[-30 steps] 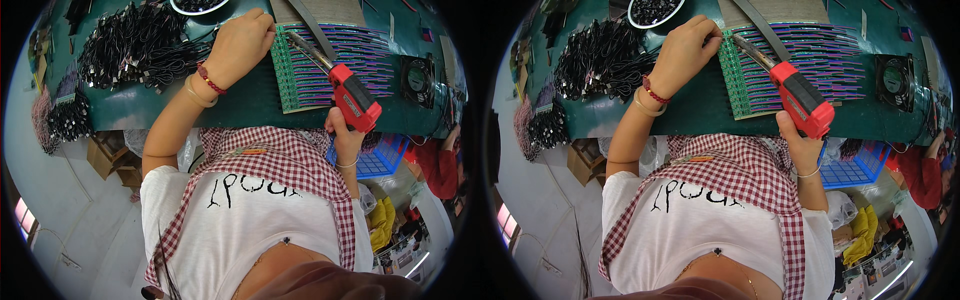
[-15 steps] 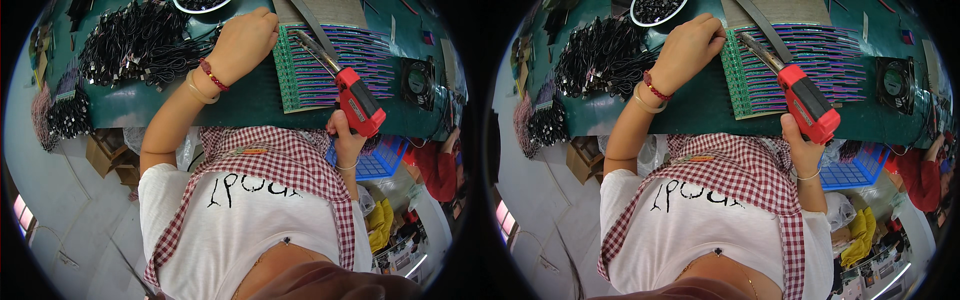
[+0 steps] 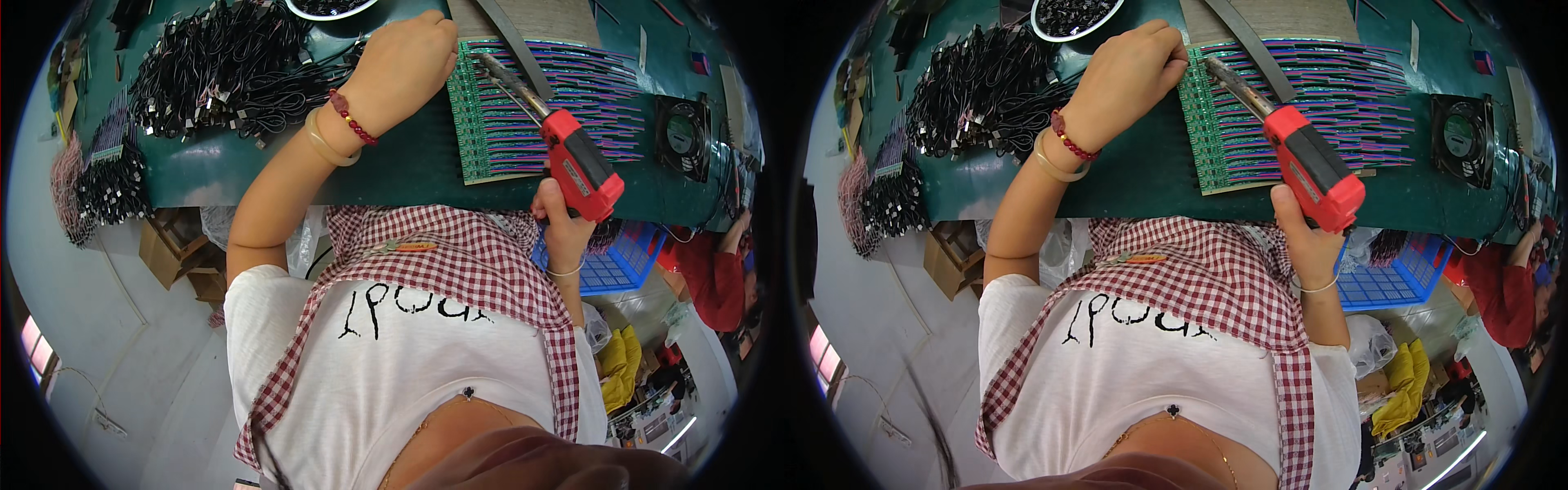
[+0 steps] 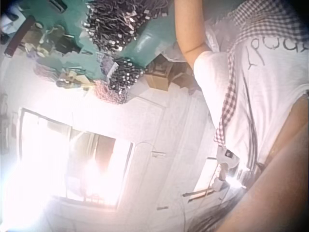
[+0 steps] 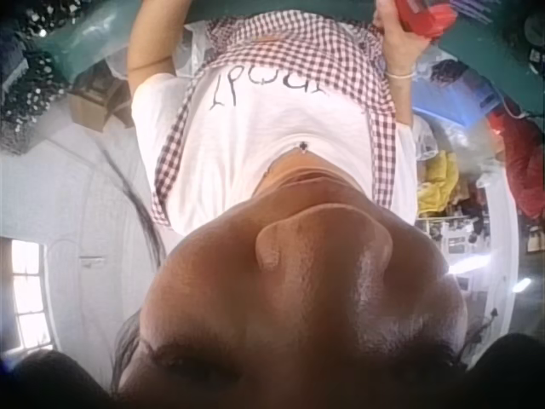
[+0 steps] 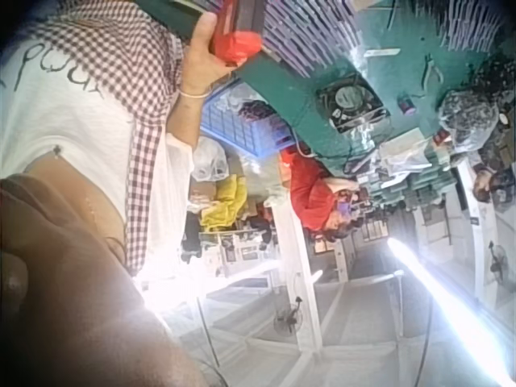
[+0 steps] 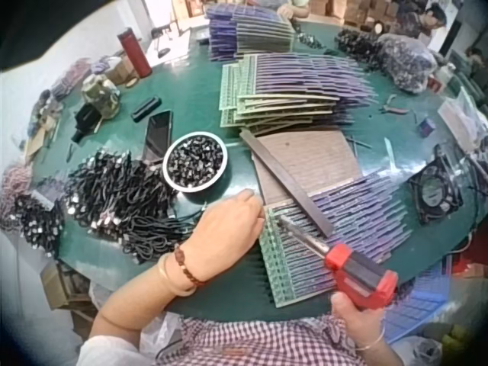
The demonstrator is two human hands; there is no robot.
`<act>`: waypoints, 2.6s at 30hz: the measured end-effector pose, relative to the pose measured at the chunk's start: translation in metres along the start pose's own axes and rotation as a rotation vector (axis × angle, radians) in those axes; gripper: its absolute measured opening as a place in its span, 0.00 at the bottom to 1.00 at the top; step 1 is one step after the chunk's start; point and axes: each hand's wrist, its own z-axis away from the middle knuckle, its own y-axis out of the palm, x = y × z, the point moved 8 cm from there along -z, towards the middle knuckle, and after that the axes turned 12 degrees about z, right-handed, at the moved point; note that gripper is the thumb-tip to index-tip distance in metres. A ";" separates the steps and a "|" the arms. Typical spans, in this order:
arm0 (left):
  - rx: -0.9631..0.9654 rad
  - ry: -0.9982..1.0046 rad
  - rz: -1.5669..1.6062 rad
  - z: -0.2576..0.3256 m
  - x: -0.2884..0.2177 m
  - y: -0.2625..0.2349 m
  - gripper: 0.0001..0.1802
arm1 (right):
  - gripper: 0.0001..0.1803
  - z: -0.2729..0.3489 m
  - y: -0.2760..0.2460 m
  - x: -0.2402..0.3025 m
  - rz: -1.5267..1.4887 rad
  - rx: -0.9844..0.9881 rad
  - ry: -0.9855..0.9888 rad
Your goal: The person solders wire connections onto circuit boards using a soldering gun.
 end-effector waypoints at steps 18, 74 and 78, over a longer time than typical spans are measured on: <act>-0.037 0.097 -0.187 0.019 -0.021 -0.017 0.05 | 0.17 -0.004 -0.005 0.009 -0.128 -0.008 -0.043; -0.204 -0.152 0.451 0.064 -0.052 -0.031 0.02 | 0.08 -0.033 0.058 0.088 -0.222 0.122 -0.193; -0.188 -0.068 0.322 0.063 -0.056 -0.033 0.06 | 0.07 -0.037 0.059 0.082 -0.176 0.067 -0.231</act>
